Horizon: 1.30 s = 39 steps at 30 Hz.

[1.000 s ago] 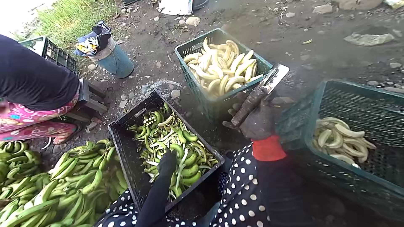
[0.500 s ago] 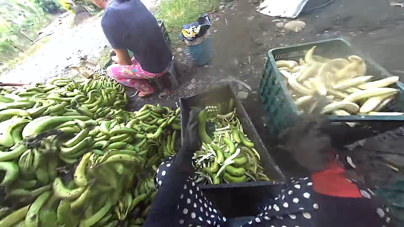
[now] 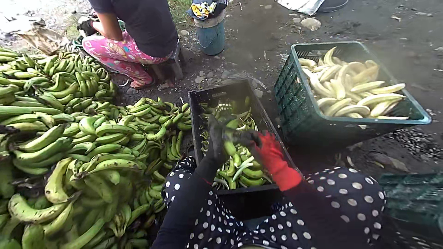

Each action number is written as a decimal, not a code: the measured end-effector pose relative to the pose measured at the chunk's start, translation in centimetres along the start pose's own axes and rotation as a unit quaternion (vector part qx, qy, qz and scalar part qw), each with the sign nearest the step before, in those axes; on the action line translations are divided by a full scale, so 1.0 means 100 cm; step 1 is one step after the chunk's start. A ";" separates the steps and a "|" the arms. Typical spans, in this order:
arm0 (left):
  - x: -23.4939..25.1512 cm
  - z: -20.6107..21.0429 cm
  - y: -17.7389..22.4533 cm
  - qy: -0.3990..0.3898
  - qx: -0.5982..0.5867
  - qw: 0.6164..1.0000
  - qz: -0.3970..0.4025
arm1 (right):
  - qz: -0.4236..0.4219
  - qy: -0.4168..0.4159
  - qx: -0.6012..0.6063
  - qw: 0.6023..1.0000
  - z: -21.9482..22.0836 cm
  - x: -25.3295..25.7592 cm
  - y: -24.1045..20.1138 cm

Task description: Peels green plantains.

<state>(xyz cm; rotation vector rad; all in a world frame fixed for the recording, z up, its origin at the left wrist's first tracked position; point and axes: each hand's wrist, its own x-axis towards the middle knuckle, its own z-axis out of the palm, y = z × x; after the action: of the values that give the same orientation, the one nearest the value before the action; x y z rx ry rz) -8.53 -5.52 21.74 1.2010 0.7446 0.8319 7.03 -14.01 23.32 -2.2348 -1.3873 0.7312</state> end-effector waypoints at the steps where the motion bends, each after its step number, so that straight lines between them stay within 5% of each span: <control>1: -0.001 0.005 -0.003 0.027 0.001 1.000 0.002 | 0.036 0.011 0.005 0.999 -0.002 0.010 -0.007; 4: -0.006 0.009 0.001 0.070 0.057 0.995 0.034 | 0.072 0.035 0.048 0.996 0.004 0.041 -0.001; 9: 0.008 -0.012 0.016 0.000 -0.048 0.997 0.067 | -0.070 0.001 0.026 0.997 0.003 0.031 0.006; 13: 0.000 -0.018 0.034 -0.017 -0.064 0.998 -0.003 | -0.180 -0.013 -0.047 0.982 -0.004 0.017 0.013; 16: 0.004 -0.014 0.028 0.016 0.017 1.000 0.013 | -0.091 -0.038 -0.025 0.995 -0.006 0.019 -0.002; 21: 0.000 0.005 0.013 0.082 0.170 0.975 0.120 | 0.102 0.036 0.096 0.989 0.017 0.055 -0.002; 26: 0.009 -0.011 0.017 0.079 0.000 0.995 0.056 | 0.051 0.089 0.252 0.962 0.012 0.047 0.014; 29: 0.002 -0.022 0.023 0.042 0.042 0.998 0.034 | -0.046 0.070 0.203 0.976 0.007 0.038 0.022; 34: -0.004 -0.032 0.025 0.059 0.215 0.964 0.142 | -0.145 -0.042 0.017 0.988 -0.007 0.013 0.010; 39: -0.004 -0.017 0.021 0.047 0.216 0.968 0.121 | -0.022 -0.055 0.028 0.998 0.003 0.019 -0.011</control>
<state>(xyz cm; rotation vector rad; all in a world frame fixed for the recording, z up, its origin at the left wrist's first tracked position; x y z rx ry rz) -10.54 -4.72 23.46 1.6756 0.8979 0.9613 6.79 -11.82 23.27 -2.1433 -1.4441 0.8793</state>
